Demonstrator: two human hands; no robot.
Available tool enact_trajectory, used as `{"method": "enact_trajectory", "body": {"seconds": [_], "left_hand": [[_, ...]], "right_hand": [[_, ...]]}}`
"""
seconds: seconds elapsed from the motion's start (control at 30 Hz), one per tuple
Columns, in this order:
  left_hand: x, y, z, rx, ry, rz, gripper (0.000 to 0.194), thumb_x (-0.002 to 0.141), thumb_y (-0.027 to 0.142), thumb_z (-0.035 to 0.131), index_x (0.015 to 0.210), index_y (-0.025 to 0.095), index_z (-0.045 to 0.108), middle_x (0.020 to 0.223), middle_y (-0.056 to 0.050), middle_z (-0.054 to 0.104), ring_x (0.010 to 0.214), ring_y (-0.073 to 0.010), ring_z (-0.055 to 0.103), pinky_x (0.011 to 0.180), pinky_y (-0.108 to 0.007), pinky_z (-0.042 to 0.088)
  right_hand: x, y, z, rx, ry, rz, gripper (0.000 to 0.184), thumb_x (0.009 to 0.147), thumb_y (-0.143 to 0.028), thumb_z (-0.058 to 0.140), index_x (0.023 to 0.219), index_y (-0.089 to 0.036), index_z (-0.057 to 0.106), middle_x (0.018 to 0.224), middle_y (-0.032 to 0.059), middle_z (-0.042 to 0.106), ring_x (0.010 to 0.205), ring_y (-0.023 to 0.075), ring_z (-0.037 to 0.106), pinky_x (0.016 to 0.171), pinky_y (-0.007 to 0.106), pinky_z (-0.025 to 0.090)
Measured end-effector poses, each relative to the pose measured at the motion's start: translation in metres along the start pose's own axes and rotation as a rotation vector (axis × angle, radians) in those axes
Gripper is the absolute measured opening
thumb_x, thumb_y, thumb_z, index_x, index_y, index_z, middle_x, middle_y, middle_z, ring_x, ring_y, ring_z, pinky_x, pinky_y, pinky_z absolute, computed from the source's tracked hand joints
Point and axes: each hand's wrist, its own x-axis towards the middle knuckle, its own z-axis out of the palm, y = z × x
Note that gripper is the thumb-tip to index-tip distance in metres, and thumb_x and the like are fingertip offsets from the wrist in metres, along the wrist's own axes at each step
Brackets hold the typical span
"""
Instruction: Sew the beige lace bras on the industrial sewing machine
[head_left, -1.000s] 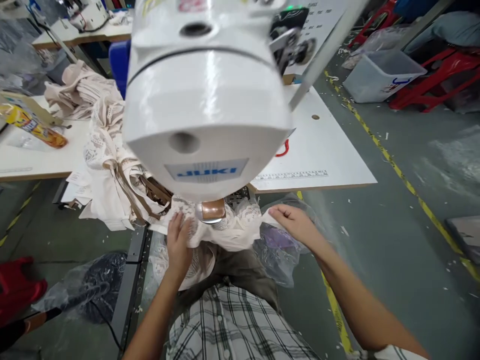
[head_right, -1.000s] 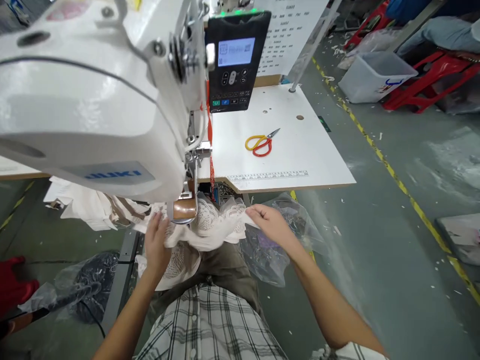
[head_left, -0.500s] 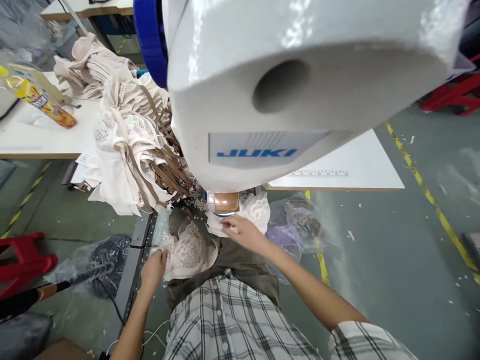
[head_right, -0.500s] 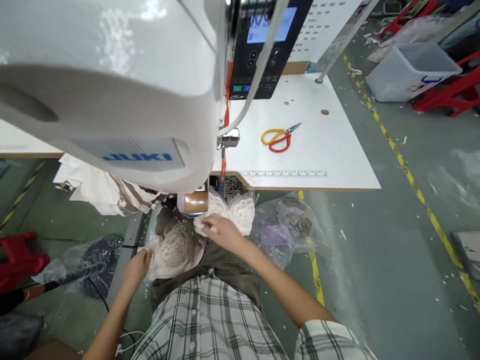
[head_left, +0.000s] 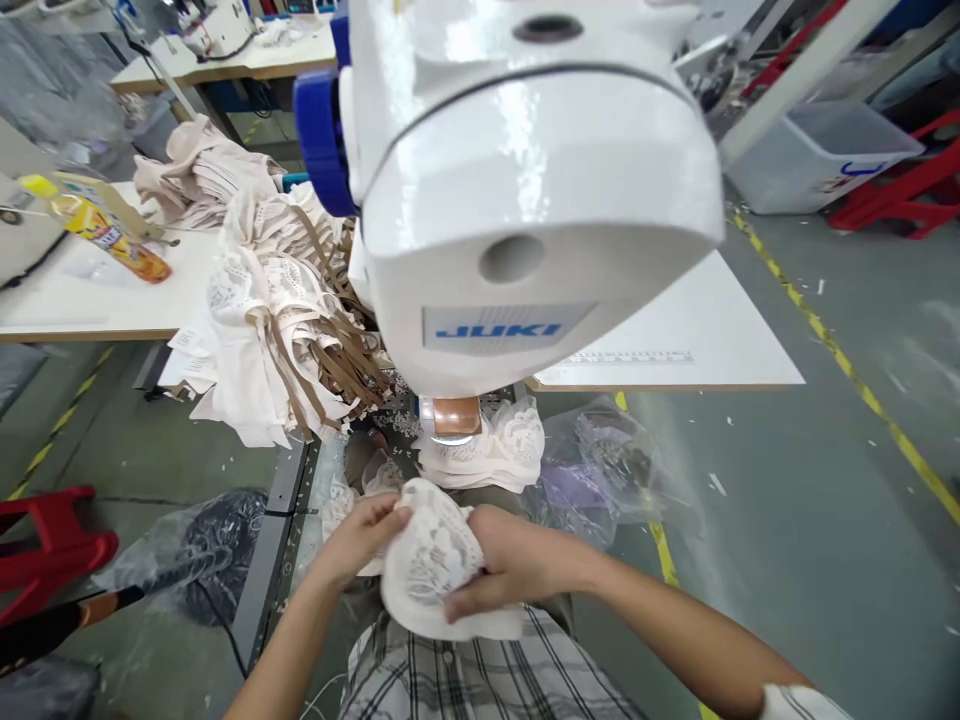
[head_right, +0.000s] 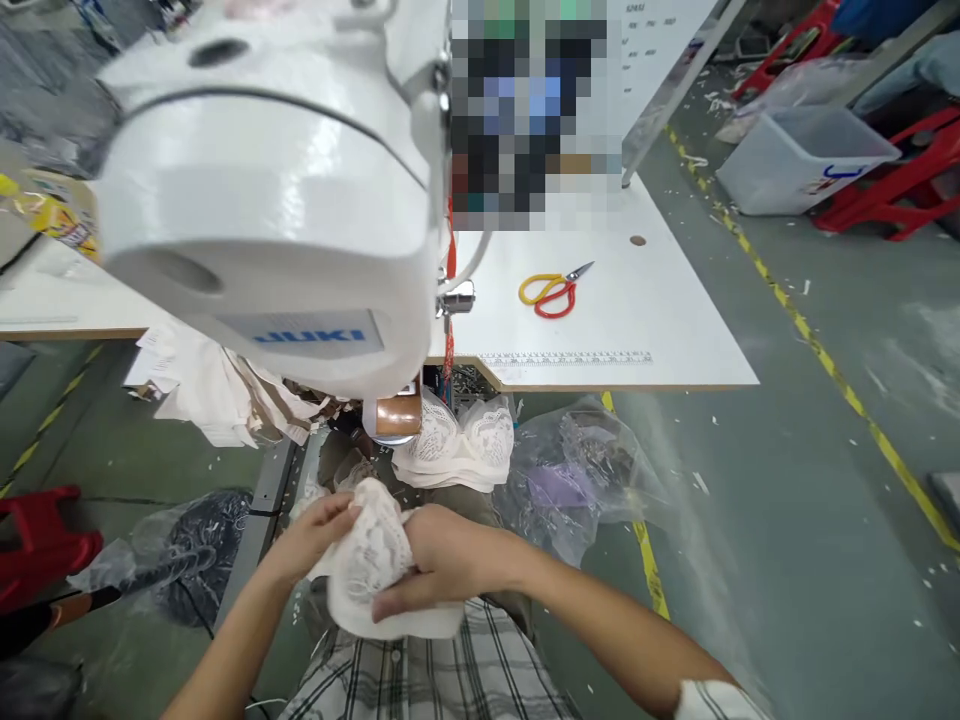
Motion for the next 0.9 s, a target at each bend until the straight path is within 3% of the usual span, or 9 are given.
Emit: {"method": "enact_trajectory", "body": {"seconds": [0.1,0.2,0.3,0.4,0.5,0.57,0.67,0.77,0.9], "left_hand": [[0.019,0.007,0.015,-0.187,-0.136,-0.015,0.046,0.075,0.059,0.069,0.077,0.015,0.055,0.069,0.001,0.051,0.063,-0.0101,0.044,0.062,-0.023,0.036],[0.023,0.027,0.032,0.03,-0.143,0.113,0.048,0.084,0.055,0.062,0.064,0.016,0.042,0.062,0.005,0.034,0.059,-0.0074,0.03,0.056,-0.022,0.023],[0.016,0.057,0.051,0.363,-0.143,0.303,0.048,0.093,0.045,0.052,0.06,0.018,0.03,0.061,0.005,0.024,0.058,-0.0075,0.023,0.053,-0.025,0.017],[0.008,0.084,0.072,0.53,-0.185,0.416,0.043,0.093,0.033,0.05,0.058,0.017,0.03,0.056,0.005,0.026,0.054,-0.0067,0.024,0.051,-0.025,0.017],[0.002,0.104,0.08,0.672,-0.141,0.5,0.039,0.094,0.029,0.048,0.059,0.016,0.036,0.053,0.006,0.029,0.051,-0.0059,0.026,0.051,-0.024,0.018],[0.001,0.116,0.075,0.762,-0.009,0.526,0.042,0.094,0.034,0.048,0.058,0.016,0.036,0.052,0.006,0.028,0.049,-0.0059,0.026,0.05,-0.024,0.017],[0.005,0.136,0.058,0.79,0.145,0.463,0.044,0.091,0.043,0.055,0.058,0.017,0.043,0.051,0.005,0.038,0.049,-0.0069,0.033,0.048,-0.022,0.021],[0.012,0.15,0.041,0.695,0.239,0.356,0.037,0.087,0.045,0.06,0.063,0.017,0.057,0.06,0.001,0.055,0.055,-0.0103,0.046,0.049,-0.022,0.031],[0.023,0.151,0.03,0.675,0.425,0.296,0.043,0.082,0.04,0.063,0.048,0.019,0.047,0.043,0.003,0.039,0.046,-0.0101,0.036,0.043,-0.024,0.023]], "right_hand": [[-0.037,-0.005,-0.021,0.0,-0.02,0.032,0.036,0.089,-0.051,0.061,0.083,-0.016,0.067,0.073,-0.001,0.059,0.065,0.012,0.052,0.061,0.022,0.041],[-0.064,0.004,-0.04,0.011,-0.073,0.125,0.047,0.091,-0.059,0.053,0.085,-0.015,0.07,0.073,0.0021,0.063,0.063,0.0144,0.054,0.059,0.024,0.043],[-0.074,0.011,-0.054,-0.025,0.254,0.223,0.065,0.08,-0.068,0.064,0.123,-0.019,0.063,0.11,0.0115,0.068,0.091,0.0252,0.063,0.077,0.033,0.049],[-0.066,0.006,-0.058,0.013,0.495,0.15,0.097,0.069,-0.068,0.076,0.148,-0.025,0.039,0.144,0.014,0.05,0.126,0.0321,0.05,0.1,0.041,0.043],[-0.048,-0.005,-0.057,0.049,0.399,0.099,0.056,0.075,-0.058,0.075,0.117,-0.022,0.067,0.108,0.0077,0.07,0.099,0.0249,0.063,0.081,0.032,0.047],[-0.037,-0.012,-0.058,0.07,0.475,0.122,0.036,0.085,-0.053,0.066,0.085,-0.018,0.07,0.078,0.0032,0.068,0.072,0.0172,0.061,0.065,0.026,0.043],[-0.024,-0.017,-0.066,0.068,0.677,0.17,0.038,0.087,-0.052,0.062,0.07,-0.017,0.062,0.065,0.0,0.058,0.059,0.0127,0.05,0.055,0.024,0.036],[-0.011,-0.017,-0.079,0.029,0.749,0.2,0.036,0.085,-0.05,0.062,0.069,-0.018,0.058,0.064,-0.0011,0.055,0.059,0.0126,0.048,0.055,0.024,0.034],[0.003,-0.013,-0.093,0.007,0.822,0.205,0.032,0.081,-0.048,0.064,0.068,-0.02,0.058,0.063,-0.002,0.055,0.06,0.0134,0.048,0.055,0.025,0.034]]}}
